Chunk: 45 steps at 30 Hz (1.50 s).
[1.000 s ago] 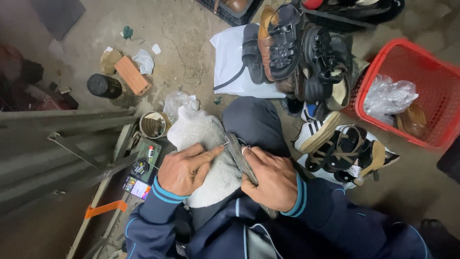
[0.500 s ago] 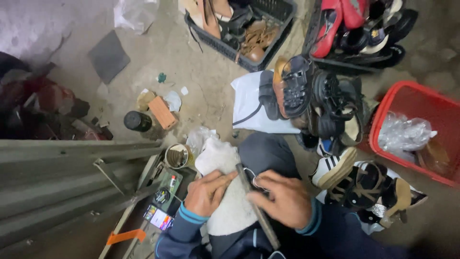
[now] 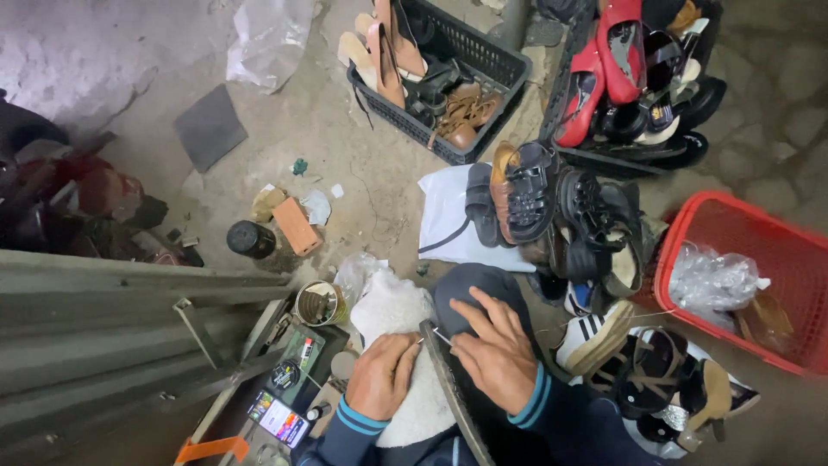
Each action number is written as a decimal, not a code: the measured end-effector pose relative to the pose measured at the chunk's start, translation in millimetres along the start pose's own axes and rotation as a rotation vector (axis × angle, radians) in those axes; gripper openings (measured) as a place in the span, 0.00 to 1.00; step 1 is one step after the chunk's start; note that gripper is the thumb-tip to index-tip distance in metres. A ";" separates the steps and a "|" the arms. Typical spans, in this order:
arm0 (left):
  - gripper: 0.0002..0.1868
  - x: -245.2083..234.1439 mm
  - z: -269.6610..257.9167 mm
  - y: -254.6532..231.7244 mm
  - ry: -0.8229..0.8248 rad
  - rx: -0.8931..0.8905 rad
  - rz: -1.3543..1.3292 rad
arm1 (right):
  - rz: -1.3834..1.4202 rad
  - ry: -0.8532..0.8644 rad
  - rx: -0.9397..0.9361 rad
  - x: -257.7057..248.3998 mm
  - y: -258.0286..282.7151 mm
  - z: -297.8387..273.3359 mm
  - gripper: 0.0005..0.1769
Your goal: The person sits on the floor and sews a shoe sole using a needle and thread. They repeatedly push the needle through the sole and pull the thread to secure the stitching.
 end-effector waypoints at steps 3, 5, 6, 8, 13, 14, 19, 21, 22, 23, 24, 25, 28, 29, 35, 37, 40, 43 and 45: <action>0.14 -3.7 -3.2 2.2 -0.043 -0.007 -0.006 | 0.134 0.011 -0.023 -7.5 -2.6 -1.8 0.10; 0.14 -2.7 -3.8 5.3 -0.043 -0.017 0.001 | 0.299 0.084 0.062 -18.1 0.9 4.0 0.12; 0.14 -1.5 -4.1 6.7 -0.039 -0.026 0.007 | 0.464 0.157 0.151 -21.2 0.4 6.0 0.13; 0.14 -0.6 -2.3 5.6 -0.044 -0.012 0.019 | 0.674 0.225 0.188 -36.4 9.6 9.0 0.10; 0.14 2.3 -1.7 6.6 -0.031 -0.016 0.018 | 1.061 0.423 0.308 -26.8 4.8 6.4 0.15; 0.14 1.4 -1.4 5.4 -0.042 -0.008 0.023 | 0.863 0.332 0.322 -19.0 -4.5 7.0 0.14; 0.15 0.9 -0.8 2.4 -0.034 -0.022 0.040 | 0.413 0.166 0.225 16.6 -19.8 5.9 0.17; 0.15 5.9 -2.3 8.0 -0.007 -0.031 0.058 | 0.375 0.339 0.319 30.8 -20.7 4.6 0.20; 0.15 6.0 -1.6 8.5 -0.008 -0.034 0.056 | 0.374 0.342 0.320 28.4 -19.5 7.1 0.20; 0.14 5.8 0.0 8.2 -0.008 -0.015 0.062 | 0.297 0.363 0.315 27.2 -18.3 9.3 0.16; 0.14 5.8 1.6 7.8 -0.007 0.003 0.068 | 0.220 0.384 0.309 25.8 -17.4 11.4 0.12; 0.14 6.6 2.7 10.6 -0.007 0.003 0.065 | 0.219 0.385 0.312 29.1 -20.2 11.1 0.12; 0.13 11.9 8.2 14.7 0.068 0.016 0.115 | 0.129 0.328 0.228 26.3 -19.4 13.0 0.14; 0.11 10.9 10.6 12.9 0.066 0.027 0.178 | 0.096 0.332 0.226 21.0 -16.6 13.5 0.24; 0.16 18.3 13.2 12.6 0.120 0.003 0.246 | 0.011 0.391 0.095 24.7 -24.5 14.5 0.32; 0.16 21.2 9.3 15.0 0.130 0.017 0.187 | -0.029 0.441 0.056 30.3 -28.5 14.2 0.30; 0.16 28.3 -0.3 25.2 0.151 -0.058 0.156 | -0.065 0.455 0.001 32.8 -27.5 17.0 0.29; 0.22 23.6 -2.4 23.9 0.120 -0.093 0.291 | -0.095 0.482 -0.013 36.6 -24.4 21.2 0.29; 0.35 12.3 -5.2 29.8 0.201 -0.346 0.449 | -0.136 0.440 -0.009 34.2 -20.6 25.4 0.24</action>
Point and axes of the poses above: each hand's wrist, its own z-axis towards the middle knuckle, its own x-axis out of the palm, y = z × x, the point moved 6 cm from there along z, towards the middle knuckle, and after that the axes turned 10 degrees about x, right-handed, at the moved point
